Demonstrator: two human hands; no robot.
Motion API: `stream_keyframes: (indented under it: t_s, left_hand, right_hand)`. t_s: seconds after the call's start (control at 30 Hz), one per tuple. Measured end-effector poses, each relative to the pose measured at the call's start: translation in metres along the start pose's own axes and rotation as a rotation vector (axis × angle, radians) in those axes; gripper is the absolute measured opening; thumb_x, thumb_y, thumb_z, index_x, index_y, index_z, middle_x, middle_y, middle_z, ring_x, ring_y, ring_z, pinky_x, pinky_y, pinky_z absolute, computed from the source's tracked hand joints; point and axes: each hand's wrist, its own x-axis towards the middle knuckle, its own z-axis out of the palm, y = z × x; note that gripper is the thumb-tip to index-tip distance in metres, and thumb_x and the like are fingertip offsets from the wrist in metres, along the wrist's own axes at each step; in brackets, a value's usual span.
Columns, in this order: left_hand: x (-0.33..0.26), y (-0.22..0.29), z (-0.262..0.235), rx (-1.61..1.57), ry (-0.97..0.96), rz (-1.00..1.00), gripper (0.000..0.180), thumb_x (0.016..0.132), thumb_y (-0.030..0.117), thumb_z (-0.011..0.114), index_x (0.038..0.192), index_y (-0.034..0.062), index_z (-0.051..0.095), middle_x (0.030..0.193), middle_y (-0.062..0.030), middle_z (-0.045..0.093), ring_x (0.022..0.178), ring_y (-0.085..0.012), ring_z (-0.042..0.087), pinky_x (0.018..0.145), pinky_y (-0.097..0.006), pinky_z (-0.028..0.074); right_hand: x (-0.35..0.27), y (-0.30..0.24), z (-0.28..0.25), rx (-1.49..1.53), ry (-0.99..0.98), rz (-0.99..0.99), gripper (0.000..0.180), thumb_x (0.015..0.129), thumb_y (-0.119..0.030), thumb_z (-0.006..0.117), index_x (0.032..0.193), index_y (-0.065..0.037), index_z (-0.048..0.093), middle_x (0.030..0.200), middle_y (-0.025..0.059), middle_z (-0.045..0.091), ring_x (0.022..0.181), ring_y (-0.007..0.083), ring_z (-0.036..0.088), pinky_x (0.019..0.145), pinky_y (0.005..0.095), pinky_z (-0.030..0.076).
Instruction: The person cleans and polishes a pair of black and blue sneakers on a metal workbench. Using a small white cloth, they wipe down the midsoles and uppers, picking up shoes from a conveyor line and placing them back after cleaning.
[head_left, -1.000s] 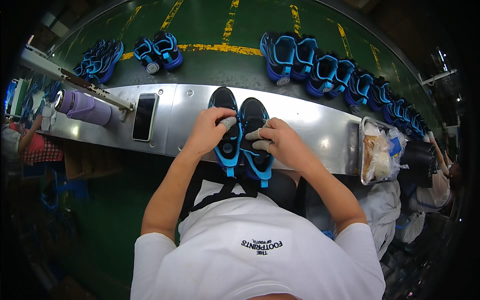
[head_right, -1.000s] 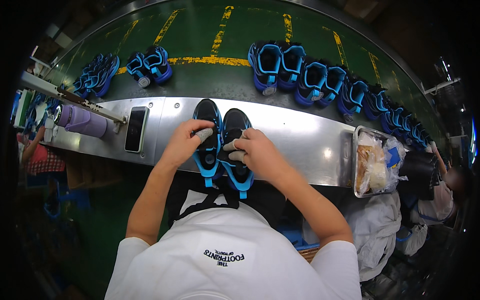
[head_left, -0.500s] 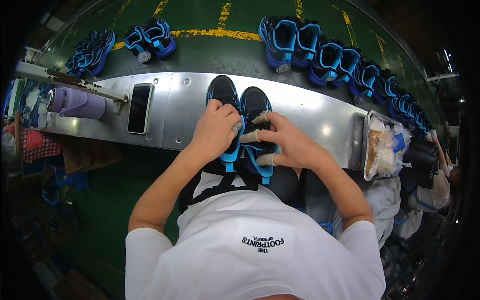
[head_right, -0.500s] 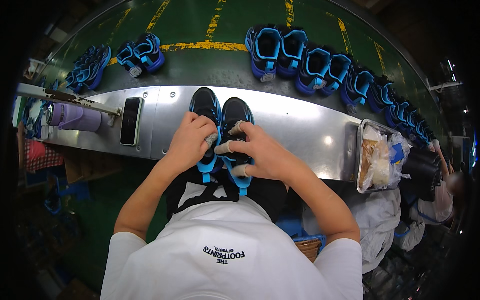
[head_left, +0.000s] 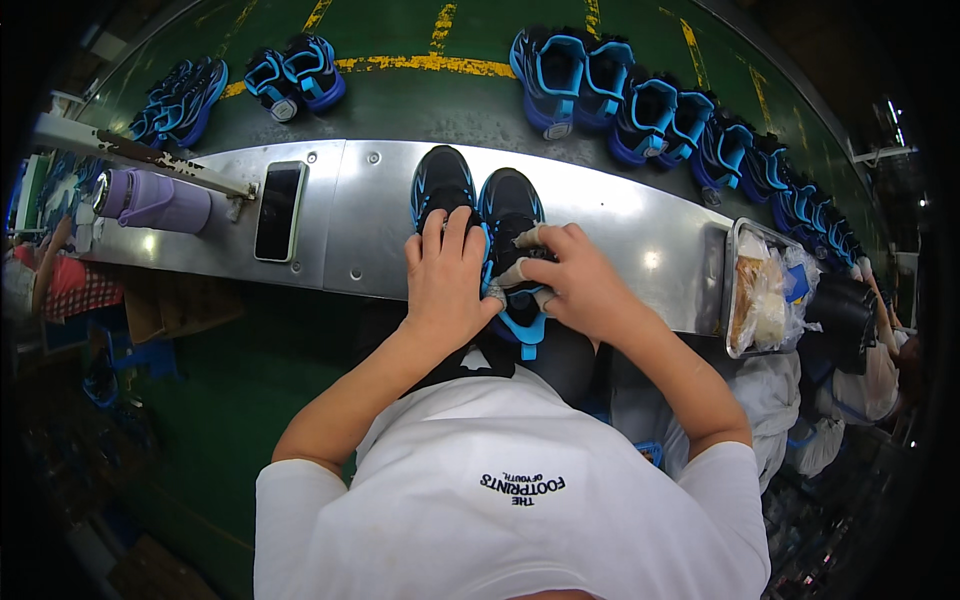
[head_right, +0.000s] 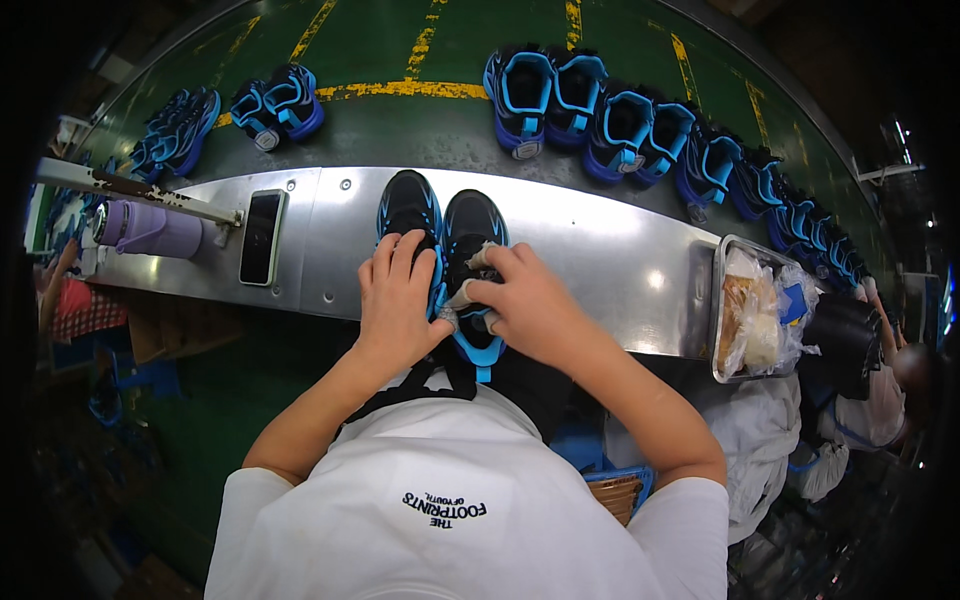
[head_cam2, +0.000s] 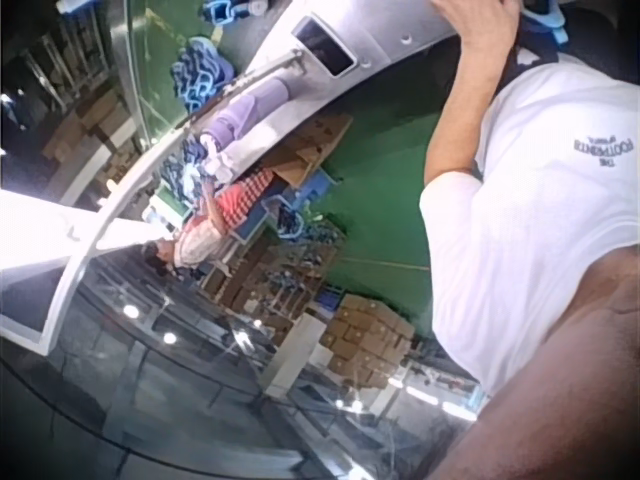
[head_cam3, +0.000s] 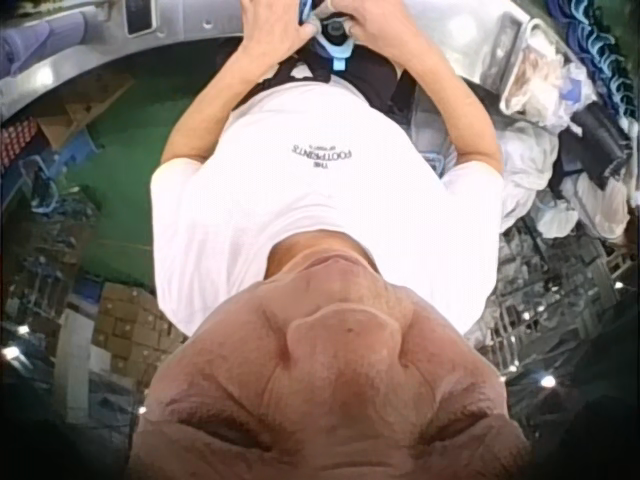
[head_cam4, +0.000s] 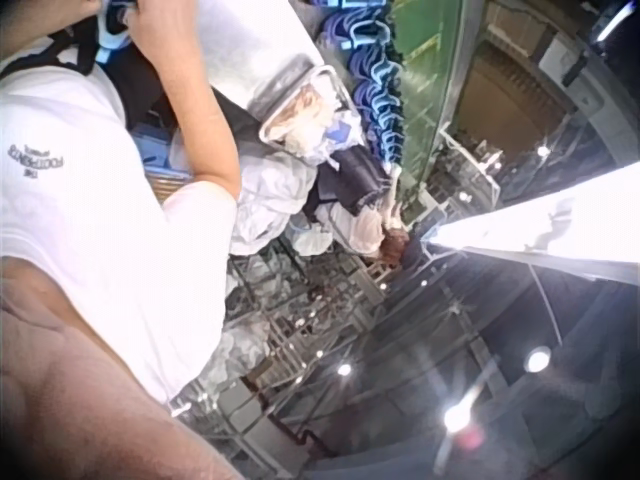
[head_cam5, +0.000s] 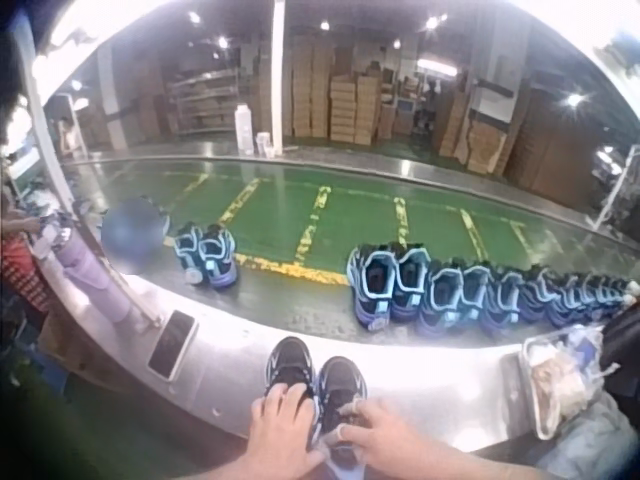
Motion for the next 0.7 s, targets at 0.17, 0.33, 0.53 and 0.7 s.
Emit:
stream_keyframes:
  t_s: [0.17,0.33,0.53,0.7]
  left_hand:
    - [0.001,0.005,-0.003,0.042,-0.053,0.004,0.078,0.061,0.024,0.08,0.128,0.0009,0.048,0.14,-0.0211,0.04,0.134,-0.0413,0.031,0.105,-0.052,0.027]
    - [0.015,-0.004,-0.036,-0.532,-0.118,-0.125,0.056,0.083,0.02,0.069,0.134,0.0071,0.049,0.137,-0.0184,0.049,0.128,-0.0357,0.046,0.103,-0.04,0.037]
    - [0.019,-0.015,-0.011,-0.322,0.186,-0.042,0.031,0.074,-0.001,0.061,0.102,0.0081,0.071,0.095,-0.0086,0.054,0.093,-0.0256,0.054,0.079,-0.033,0.045]
    - [0.026,-0.023,-0.013,-0.406,0.032,-0.033,0.033,0.073,-0.002,0.061,0.103,0.0079,0.07,0.095,-0.0068,0.056,0.093,-0.0236,0.053,0.077,-0.032,0.044]
  right_hand:
    - [-0.018,-0.022,0.03,-0.254,0.116,-0.055,0.035,0.075,-0.011,0.067,0.109,-0.005,0.062,0.114,0.0213,0.053,0.099,0.0345,0.052,0.087,0.0389,0.047]
    - [-0.006,-0.01,-0.031,0.385,-0.142,0.143,0.038,0.087,-0.016,0.065,0.123,-0.007,0.061,0.126,0.0203,0.054,0.11,0.0394,0.054,0.092,0.0421,0.046]
    - [-0.013,-0.002,-0.014,0.228,0.022,0.182,0.026,0.079,-0.012,0.072,0.106,-0.012,0.071,0.085,0.0116,0.056,0.089,0.0282,0.058,0.078,0.0375,0.049]
    - [-0.01,0.009,-0.025,0.218,-0.047,0.227,0.029,0.075,-0.014,0.075,0.104,-0.014,0.072,0.087,0.0113,0.055,0.089,0.0272,0.057,0.076,0.0369,0.048]
